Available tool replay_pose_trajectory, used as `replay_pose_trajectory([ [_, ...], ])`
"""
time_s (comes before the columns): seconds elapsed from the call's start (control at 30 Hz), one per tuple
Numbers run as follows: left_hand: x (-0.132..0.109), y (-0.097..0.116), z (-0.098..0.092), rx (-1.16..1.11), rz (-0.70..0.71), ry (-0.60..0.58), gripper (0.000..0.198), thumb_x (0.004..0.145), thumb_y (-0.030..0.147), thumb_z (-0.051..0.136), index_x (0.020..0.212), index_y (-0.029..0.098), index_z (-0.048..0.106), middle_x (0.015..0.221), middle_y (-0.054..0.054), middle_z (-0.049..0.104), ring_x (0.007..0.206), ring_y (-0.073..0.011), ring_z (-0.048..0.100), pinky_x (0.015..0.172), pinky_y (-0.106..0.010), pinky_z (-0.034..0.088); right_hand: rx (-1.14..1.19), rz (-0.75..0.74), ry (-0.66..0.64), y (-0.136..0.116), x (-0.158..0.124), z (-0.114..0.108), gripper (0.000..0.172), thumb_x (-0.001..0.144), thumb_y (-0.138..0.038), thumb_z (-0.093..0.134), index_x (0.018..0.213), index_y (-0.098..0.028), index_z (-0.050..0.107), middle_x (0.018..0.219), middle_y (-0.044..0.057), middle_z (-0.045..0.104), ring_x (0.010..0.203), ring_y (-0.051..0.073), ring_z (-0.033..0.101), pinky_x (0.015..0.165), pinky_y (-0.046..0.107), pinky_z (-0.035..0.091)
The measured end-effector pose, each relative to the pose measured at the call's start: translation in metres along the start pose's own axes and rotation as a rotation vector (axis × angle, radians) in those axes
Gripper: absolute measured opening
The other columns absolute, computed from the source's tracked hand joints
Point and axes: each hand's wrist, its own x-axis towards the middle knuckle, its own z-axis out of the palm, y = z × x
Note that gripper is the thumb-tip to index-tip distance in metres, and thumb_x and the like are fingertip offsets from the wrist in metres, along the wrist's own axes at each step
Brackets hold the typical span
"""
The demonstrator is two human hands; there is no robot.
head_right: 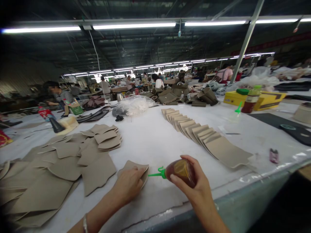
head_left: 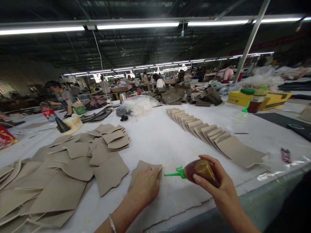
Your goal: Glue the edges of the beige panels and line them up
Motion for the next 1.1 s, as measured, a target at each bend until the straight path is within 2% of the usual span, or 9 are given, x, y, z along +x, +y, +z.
replay_pose_trajectory([
  [0.1,-0.001,-0.005,0.0,-0.021,0.038,0.0,0.049,0.081,0.015,0.036,0.125,0.029,0.053,0.099,-0.007,0.064,0.082,-0.0236,0.063,0.075,-0.036,0.05,-0.099,-0.089,-0.015,-0.003,0.004,0.005,0.051,0.076,-0.044,0.074,0.119,-0.027,0.05,0.108,0.004,0.057,0.096,0.026,0.056,0.085,0.034,0.045],
  [0.2,-0.002,-0.006,0.004,-0.087,0.062,0.014,0.06,0.079,0.012,0.036,0.136,0.028,0.043,0.106,-0.007,0.064,0.086,-0.0239,0.063,0.078,-0.036,0.049,-0.17,-0.179,-0.03,-0.005,0.008,0.011,0.049,0.077,-0.041,0.074,0.118,-0.026,0.051,0.113,0.004,0.054,0.104,0.027,0.054,0.091,0.036,0.042],
  [0.37,-0.001,-0.01,0.013,-0.157,0.082,0.012,0.05,0.074,0.01,0.038,0.12,0.021,0.053,0.106,-0.007,0.063,0.092,-0.0244,0.062,0.081,-0.035,0.048,-0.189,-0.21,-0.089,-0.003,0.015,0.019,0.048,0.078,-0.039,0.073,0.119,-0.027,0.05,0.115,0.004,0.055,0.106,0.027,0.053,0.09,0.035,0.044],
  [0.53,0.0,-0.013,0.015,-0.175,0.1,0.026,0.055,0.075,0.01,0.038,0.127,0.024,0.048,0.107,-0.006,0.062,0.091,-0.0237,0.062,0.081,-0.035,0.048,-0.24,-0.251,-0.128,0.001,0.019,0.024,0.049,0.08,-0.039,0.072,0.121,-0.03,0.048,0.119,0.003,0.055,0.111,0.027,0.052,0.09,0.035,0.043],
  [0.8,-0.001,-0.01,0.019,-0.136,0.07,0.027,0.052,0.076,0.009,0.038,0.126,0.021,0.047,0.107,-0.008,0.059,0.088,-0.0236,0.061,0.075,-0.034,0.048,-0.345,-0.379,-0.208,-0.002,0.019,0.026,0.045,0.083,-0.035,0.069,0.122,-0.03,0.047,0.116,0.005,0.056,0.106,0.027,0.056,0.089,0.037,0.045],
  [0.93,-0.002,-0.011,0.022,-0.105,0.08,0.023,0.05,0.076,0.009,0.037,0.123,0.021,0.048,0.107,-0.008,0.057,0.087,-0.0226,0.061,0.072,-0.033,0.048,-0.355,-0.356,-0.215,-0.001,0.017,0.026,0.044,0.082,-0.036,0.069,0.121,-0.029,0.049,0.114,0.005,0.058,0.104,0.028,0.057,0.088,0.037,0.046],
  [1.1,-0.004,-0.013,0.021,-0.12,0.098,0.015,0.05,0.079,0.011,0.037,0.127,0.02,0.046,0.108,-0.009,0.056,0.09,-0.0226,0.059,0.075,-0.033,0.047,-0.306,-0.262,-0.147,0.007,0.019,0.025,0.046,0.08,-0.039,0.071,0.12,-0.028,0.05,0.116,0.004,0.057,0.107,0.028,0.055,0.091,0.037,0.043],
])
